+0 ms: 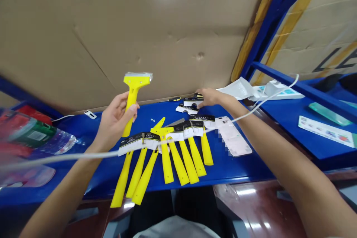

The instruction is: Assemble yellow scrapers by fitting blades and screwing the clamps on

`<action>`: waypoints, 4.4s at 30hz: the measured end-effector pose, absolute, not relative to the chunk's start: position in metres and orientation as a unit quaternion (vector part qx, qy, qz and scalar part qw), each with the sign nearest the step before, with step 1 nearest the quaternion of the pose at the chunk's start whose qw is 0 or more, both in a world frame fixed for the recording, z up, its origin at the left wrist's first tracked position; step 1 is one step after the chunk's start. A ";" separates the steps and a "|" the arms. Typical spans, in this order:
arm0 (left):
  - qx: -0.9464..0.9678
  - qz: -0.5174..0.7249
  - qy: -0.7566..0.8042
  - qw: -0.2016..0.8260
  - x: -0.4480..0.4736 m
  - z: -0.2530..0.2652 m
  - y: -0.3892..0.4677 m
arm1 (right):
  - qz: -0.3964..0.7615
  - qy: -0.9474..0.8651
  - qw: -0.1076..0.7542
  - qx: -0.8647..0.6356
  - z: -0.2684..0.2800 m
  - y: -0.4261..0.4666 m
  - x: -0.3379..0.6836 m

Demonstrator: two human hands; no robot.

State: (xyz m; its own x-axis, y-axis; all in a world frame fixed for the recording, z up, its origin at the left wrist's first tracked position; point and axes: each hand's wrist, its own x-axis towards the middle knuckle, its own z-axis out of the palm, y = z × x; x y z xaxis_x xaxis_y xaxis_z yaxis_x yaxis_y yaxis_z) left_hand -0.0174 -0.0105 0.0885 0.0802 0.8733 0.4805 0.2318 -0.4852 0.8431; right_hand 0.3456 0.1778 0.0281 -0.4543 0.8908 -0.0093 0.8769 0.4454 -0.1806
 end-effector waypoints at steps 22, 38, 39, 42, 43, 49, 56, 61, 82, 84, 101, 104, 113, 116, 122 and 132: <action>0.613 0.577 0.316 0.436 0.054 0.104 0.109 | 0.127 -0.900 0.000 -0.418 0.053 0.214 0.333; 0.550 0.580 0.329 0.503 0.049 0.083 0.129 | 0.209 -0.910 -0.027 -0.356 0.066 0.188 0.313; 0.550 0.579 0.331 0.503 0.048 0.083 0.129 | 0.210 -0.910 -0.026 -0.356 0.066 0.188 0.312; 0.547 0.581 0.333 0.503 0.047 0.082 0.131 | 0.210 -0.911 -0.020 -0.353 0.068 0.185 0.310; 0.545 0.581 0.333 0.504 0.047 0.081 0.131 | 0.208 -0.912 -0.017 -0.353 0.070 0.183 0.309; 0.547 0.584 0.328 0.503 0.046 0.071 0.137 | 0.181 -0.914 -0.002 -0.362 0.074 0.180 0.305; 0.545 0.579 0.340 0.502 0.042 0.066 0.143 | 0.166 -0.914 -0.016 -0.371 0.063 0.186 0.308; 0.535 0.583 0.338 0.509 0.041 0.065 0.144 | 0.172 -0.913 -0.007 -0.370 0.065 0.184 0.308; 0.492 0.592 0.326 0.549 0.052 0.067 0.131 | 0.240 -0.905 0.158 -0.314 0.119 0.133 0.296; 0.492 0.591 0.328 0.549 0.053 0.068 0.129 | 0.204 -0.903 0.198 -0.321 0.119 0.131 0.295; 0.469 0.624 0.337 0.526 0.044 0.075 0.130 | 0.097 -0.885 0.364 -0.275 0.130 0.119 0.296; 0.501 0.597 0.351 0.519 0.047 0.080 0.122 | 0.057 -0.883 0.393 -0.251 0.133 0.115 0.294; 0.636 0.470 0.370 0.487 0.044 0.098 0.109 | -0.021 -0.857 0.455 -0.242 0.138 0.108 0.294; 0.654 0.435 0.363 0.501 0.038 0.105 0.107 | -0.016 -0.846 0.462 -0.265 0.139 0.107 0.293; 0.605 0.409 0.312 0.608 0.028 0.108 0.105 | 0.006 -0.835 0.464 -0.294 0.141 0.108 0.294; 0.712 0.423 0.341 0.445 0.034 0.120 0.087 | 0.069 -0.844 0.428 -0.316 0.147 0.097 0.293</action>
State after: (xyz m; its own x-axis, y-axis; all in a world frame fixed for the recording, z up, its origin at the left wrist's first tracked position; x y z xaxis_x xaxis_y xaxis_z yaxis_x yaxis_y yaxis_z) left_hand 0.0344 0.0871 0.1200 0.4088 0.8623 0.2988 0.1097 -0.3714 0.9220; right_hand 0.2928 0.0974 0.1470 -0.4337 0.5921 0.6793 0.4737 0.7911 -0.3871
